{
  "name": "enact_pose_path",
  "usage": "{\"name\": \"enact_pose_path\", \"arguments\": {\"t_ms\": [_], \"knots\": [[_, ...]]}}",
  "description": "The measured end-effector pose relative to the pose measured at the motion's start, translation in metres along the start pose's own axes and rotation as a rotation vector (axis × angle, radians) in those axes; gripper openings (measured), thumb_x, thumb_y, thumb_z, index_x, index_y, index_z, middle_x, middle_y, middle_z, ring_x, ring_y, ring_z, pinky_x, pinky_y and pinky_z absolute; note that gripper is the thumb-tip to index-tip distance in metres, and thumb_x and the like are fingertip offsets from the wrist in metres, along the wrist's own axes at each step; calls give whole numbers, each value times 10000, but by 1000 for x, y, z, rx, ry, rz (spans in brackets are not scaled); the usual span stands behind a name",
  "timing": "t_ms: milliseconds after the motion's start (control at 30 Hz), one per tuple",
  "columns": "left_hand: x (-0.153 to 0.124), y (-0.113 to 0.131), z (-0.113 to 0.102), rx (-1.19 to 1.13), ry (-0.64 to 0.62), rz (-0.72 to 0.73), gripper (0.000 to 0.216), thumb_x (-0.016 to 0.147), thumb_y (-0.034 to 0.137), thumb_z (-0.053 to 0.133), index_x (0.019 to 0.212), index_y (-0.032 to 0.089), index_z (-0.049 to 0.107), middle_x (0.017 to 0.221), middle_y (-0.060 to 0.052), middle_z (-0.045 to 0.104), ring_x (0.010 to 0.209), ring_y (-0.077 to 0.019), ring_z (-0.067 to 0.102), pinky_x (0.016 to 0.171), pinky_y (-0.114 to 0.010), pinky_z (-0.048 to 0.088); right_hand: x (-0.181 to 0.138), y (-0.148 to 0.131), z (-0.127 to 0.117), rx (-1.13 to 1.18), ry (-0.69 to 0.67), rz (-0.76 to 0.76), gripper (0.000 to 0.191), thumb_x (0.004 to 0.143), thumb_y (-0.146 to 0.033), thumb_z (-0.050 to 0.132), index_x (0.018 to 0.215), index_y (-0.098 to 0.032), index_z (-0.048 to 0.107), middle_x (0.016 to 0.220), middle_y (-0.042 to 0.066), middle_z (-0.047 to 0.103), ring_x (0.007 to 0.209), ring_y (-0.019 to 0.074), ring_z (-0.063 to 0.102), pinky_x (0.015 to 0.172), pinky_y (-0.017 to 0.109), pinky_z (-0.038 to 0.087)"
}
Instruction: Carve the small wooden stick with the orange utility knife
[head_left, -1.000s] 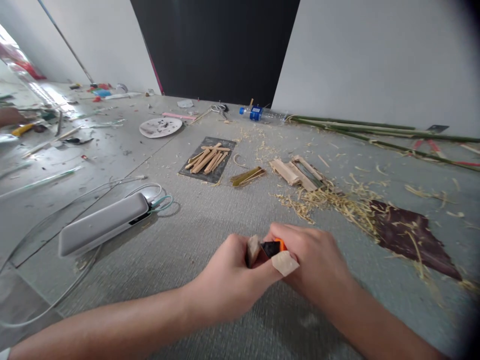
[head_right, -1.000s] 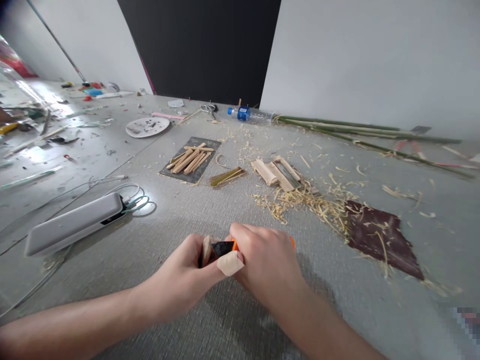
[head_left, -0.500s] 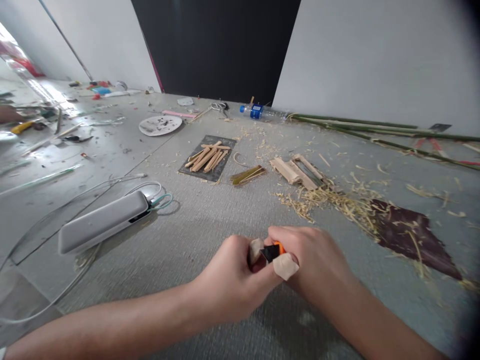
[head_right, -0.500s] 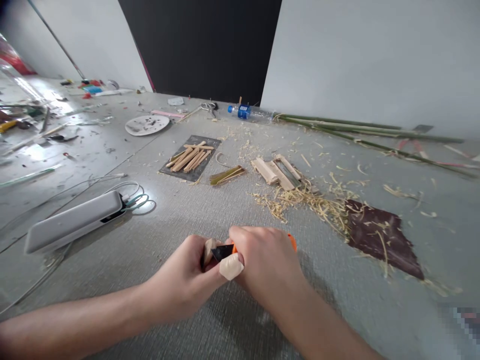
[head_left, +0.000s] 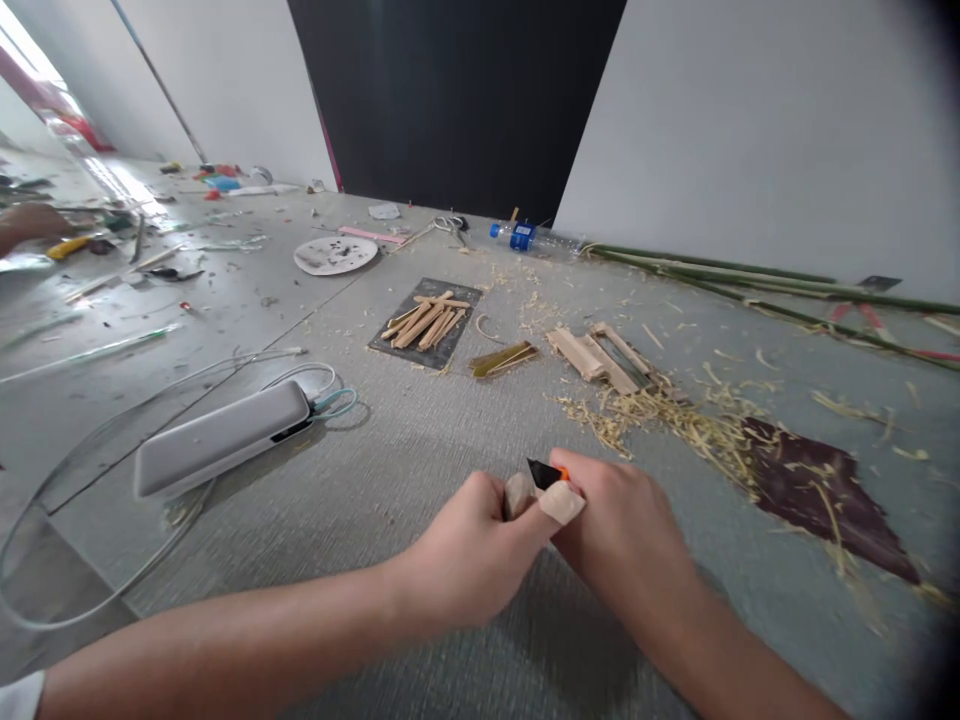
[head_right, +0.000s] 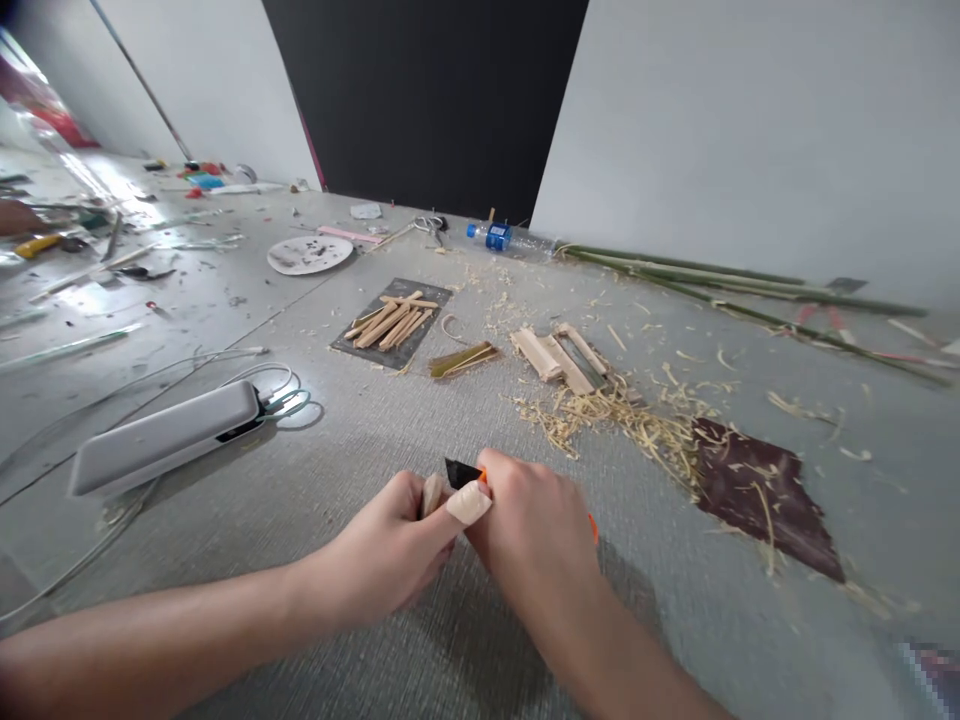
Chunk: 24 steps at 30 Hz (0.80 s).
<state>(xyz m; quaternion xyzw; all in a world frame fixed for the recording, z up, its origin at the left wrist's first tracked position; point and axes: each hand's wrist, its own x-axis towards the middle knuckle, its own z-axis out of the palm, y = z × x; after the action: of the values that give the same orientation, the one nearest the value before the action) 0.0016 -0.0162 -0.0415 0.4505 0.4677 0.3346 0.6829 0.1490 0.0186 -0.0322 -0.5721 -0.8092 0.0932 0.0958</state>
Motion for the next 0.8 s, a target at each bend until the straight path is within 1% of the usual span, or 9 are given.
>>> {"name": "enact_pose_path", "arguments": {"t_ms": [200, 300, 367, 433, 500, 567, 633, 733, 800], "knots": [[-3, 12, -5, -28, -60, -19, 664, 795, 619, 721, 523, 228, 259, 425, 105, 246, 389, -41, 174, 397, -248, 115, 0, 6, -6, 57, -11, -90, 270, 780, -369, 507, 636, -246, 315, 526, -36, 420, 510, 122, 276, 505, 273, 176], [-4, 17, -8, -25, -102, -22, 635, 803, 586, 725, 519, 222, 289, 415, 101, 275, 381, -43, 198, 400, -251, 129, 1, 8, -6, 65, -3, -114, 287, 782, -385, 515, 632, -249, 311, 519, -38, 415, 497, 121, 275, 498, 276, 181], [-5, 19, -10, -18, -129, -30, 591, 812, 552, 723, 515, 216, 338, 409, 92, 313, 377, -50, 237, 400, -252, 157, 2, 8, -6, 57, 19, -98, 304, 793, -370, 524, 622, -250, 304, 498, -45, 382, 488, 121, 246, 486, 278, 177], [-5, 20, -12, -15, -160, -38, 538, 811, 493, 727, 508, 211, 384, 405, 78, 361, 373, -61, 291, 399, -249, 204, 4, 7, -7, 39, 61, -39, 320, 796, -324, 526, 607, -247, 279, 480, -52, 337, 482, 118, 214, 476, 277, 175], [-5, 20, -14, -41, -190, -54, 495, 797, 413, 727, 493, 209, 394, 407, 70, 373, 379, -68, 334, 405, -237, 264, 6, 6, -8, 24, 107, 21, 320, 779, -267, 521, 596, -239, 260, 477, -55, 315, 483, 115, 204, 475, 273, 182], [-5, 19, -14, -125, -221, -85, 446, 793, 334, 684, 495, 209, 377, 422, 76, 346, 386, -65, 328, 421, -221, 323, 8, 4, -9, 20, 132, 42, 315, 759, -236, 518, 588, -235, 254, 480, -55, 302, 487, 113, 206, 476, 271, 189], [-5, 18, -14, -227, -251, -117, 368, 796, 280, 605, 525, 211, 365, 445, 83, 309, 391, -63, 285, 427, -209, 351, 9, 3, -10, 31, 133, 38, 315, 757, -230, 517, 583, -234, 255, 478, -55, 295, 486, 112, 212, 476, 271, 194], [-4, 17, -15, -323, -289, -163, 246, 820, 279, 522, 610, 210, 414, 475, 81, 295, 407, -77, 264, 432, -203, 370, 8, 3, -12, 54, 125, 34, 318, 757, -236, 525, 585, -236, 258, 482, -54, 303, 485, 109, 216, 475, 270, 199], [-5, 18, -15, -351, -322, -191, 222, 848, 303, 505, 656, 209, 443, 487, 81, 273, 415, -82, 249, 417, -197, 332, 8, 3, -12, 60, 127, 37, 317, 761, -246, 530, 587, -237, 266, 484, -54, 313, 487, 109, 220, 475, 270, 200]]}}
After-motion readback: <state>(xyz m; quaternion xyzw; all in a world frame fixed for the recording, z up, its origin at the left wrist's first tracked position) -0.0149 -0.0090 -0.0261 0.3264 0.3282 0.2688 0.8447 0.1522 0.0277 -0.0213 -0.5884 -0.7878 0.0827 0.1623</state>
